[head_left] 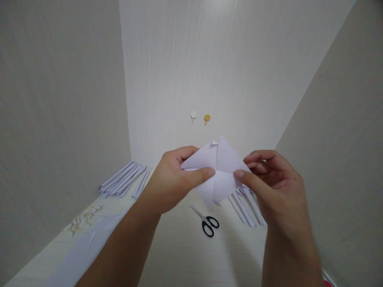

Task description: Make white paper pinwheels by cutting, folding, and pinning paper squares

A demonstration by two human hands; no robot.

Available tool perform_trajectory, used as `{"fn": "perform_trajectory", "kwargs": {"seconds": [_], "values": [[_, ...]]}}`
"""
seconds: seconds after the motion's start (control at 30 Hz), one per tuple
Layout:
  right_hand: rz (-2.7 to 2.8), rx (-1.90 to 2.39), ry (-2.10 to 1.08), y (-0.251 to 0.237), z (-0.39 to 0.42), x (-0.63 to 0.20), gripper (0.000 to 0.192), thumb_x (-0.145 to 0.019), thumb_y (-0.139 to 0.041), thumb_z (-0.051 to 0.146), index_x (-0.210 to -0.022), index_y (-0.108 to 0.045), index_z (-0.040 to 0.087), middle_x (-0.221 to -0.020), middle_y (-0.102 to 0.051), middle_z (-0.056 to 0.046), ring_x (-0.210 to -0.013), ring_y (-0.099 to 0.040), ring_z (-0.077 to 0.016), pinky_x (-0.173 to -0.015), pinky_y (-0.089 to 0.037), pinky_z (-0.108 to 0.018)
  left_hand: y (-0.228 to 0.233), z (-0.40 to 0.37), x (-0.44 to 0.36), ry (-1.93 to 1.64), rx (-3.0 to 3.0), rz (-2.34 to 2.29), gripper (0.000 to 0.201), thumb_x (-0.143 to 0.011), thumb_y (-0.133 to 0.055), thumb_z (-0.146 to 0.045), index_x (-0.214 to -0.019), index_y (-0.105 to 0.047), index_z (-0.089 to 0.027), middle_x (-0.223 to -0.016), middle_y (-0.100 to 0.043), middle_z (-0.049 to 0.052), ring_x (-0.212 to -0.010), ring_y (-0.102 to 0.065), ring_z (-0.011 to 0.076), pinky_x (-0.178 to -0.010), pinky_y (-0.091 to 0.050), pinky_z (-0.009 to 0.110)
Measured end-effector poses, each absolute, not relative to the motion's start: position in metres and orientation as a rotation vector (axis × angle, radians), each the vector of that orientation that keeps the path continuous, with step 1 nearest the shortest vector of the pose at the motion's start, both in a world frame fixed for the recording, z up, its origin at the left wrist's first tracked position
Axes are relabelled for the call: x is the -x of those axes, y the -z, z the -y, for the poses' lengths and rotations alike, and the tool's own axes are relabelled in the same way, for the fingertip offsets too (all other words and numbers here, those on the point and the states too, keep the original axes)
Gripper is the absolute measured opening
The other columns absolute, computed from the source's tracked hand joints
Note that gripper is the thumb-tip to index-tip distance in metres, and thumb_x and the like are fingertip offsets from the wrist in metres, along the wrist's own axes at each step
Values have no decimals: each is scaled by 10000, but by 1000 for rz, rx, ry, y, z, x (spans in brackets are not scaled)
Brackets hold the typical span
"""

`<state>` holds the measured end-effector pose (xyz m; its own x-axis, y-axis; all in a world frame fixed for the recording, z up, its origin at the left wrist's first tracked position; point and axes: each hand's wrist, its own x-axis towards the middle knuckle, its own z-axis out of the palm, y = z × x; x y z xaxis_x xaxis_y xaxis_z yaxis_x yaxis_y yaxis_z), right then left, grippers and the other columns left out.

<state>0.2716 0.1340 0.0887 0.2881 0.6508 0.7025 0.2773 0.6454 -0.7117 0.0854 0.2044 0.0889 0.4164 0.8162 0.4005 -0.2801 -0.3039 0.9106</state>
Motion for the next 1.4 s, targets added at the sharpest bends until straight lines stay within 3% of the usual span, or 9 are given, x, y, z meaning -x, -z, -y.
{"fn": "perform_trajectory", "kwargs": {"seconds": [0.13,0.23,0.33,0.47,0.6,0.8,1.07,1.4], "values": [[1267,903,-302,-87,-136,-272,230,-762,-837,165,-822,-629,241,-706,-605,49,-585,-544,-101,-493,-441,-195,-89,-207,-90,-1344,-1267,-356,579,-612,-946,-238,-1124,-680,-189,-847,-788,28,-724,-729,184,-675,-578,263],[1241,907,-303,-85,-138,-268,246,-770,-848,192,-789,-608,238,-695,-601,48,-585,-546,-106,-489,-439,-197,-90,-204,-93,-1235,-1298,-324,437,-686,-909,-298,-1062,-733,-162,-1002,-812,92,-851,-763,243,-755,-609,324],[1256,905,-314,-85,-138,-265,219,-781,-848,193,-781,-633,235,-697,-625,41,-591,-561,-105,-496,-457,-193,-89,-201,-93,-1149,-1398,-427,303,-762,-853,-360,-969,-801,-144,-1037,-817,113,-879,-769,267,-728,-605,318],[1371,915,-347,-88,-134,-274,129,-813,-815,160,-856,-735,250,-748,-702,22,-629,-642,-115,-539,-527,-193,-88,-204,-88,-1182,-1398,-490,314,-768,-844,-371,-987,-818,-148,-1019,-824,108,-881,-776,276,-736,-612,331],[1542,935,-328,-92,-124,-287,251,-810,-800,99,-965,-809,296,-901,-782,5,-774,-728,-138,-696,-609,-212,-89,-205,-84,-1188,-1359,-475,306,-756,-851,-365,-964,-811,-144,-1023,-823,117,-843,-776,279,-720,-612,345],[1662,932,-283,-95,-119,-288,218,-837,-814,129,-953,-836,312,-980,-800,-11,-902,-738,-168,-796,-617,-250,-93,-201,-84,-1221,-1332,-487,300,-747,-844,-348,-959,-810,-139,-1021,-822,120,-861,-774,291,-681,-594,324],[1639,965,-306,-94,-121,-286,95,-871,-809,212,-914,-833,294,-921,-804,-7,-837,-729,-143,-747,-591,-213,-92,-202,-81,-1194,-1391,-462,301,-778,-831,-361,-983,-812,-142,-1021,-823,103,-805,-767,249,-660,-586,295],[1472,992,-373,-90,-126,-279,52,-813,-854,250,-833,-822,286,-721,-777,14,-615,-675,-100,-535,-520,-146,-92,-201,-83,-1185,-1420,-463,307,-780,-833,-330,-1013,-805,-132,-1017,-823,103,-794,-769,241,-686,-606,310]]}}
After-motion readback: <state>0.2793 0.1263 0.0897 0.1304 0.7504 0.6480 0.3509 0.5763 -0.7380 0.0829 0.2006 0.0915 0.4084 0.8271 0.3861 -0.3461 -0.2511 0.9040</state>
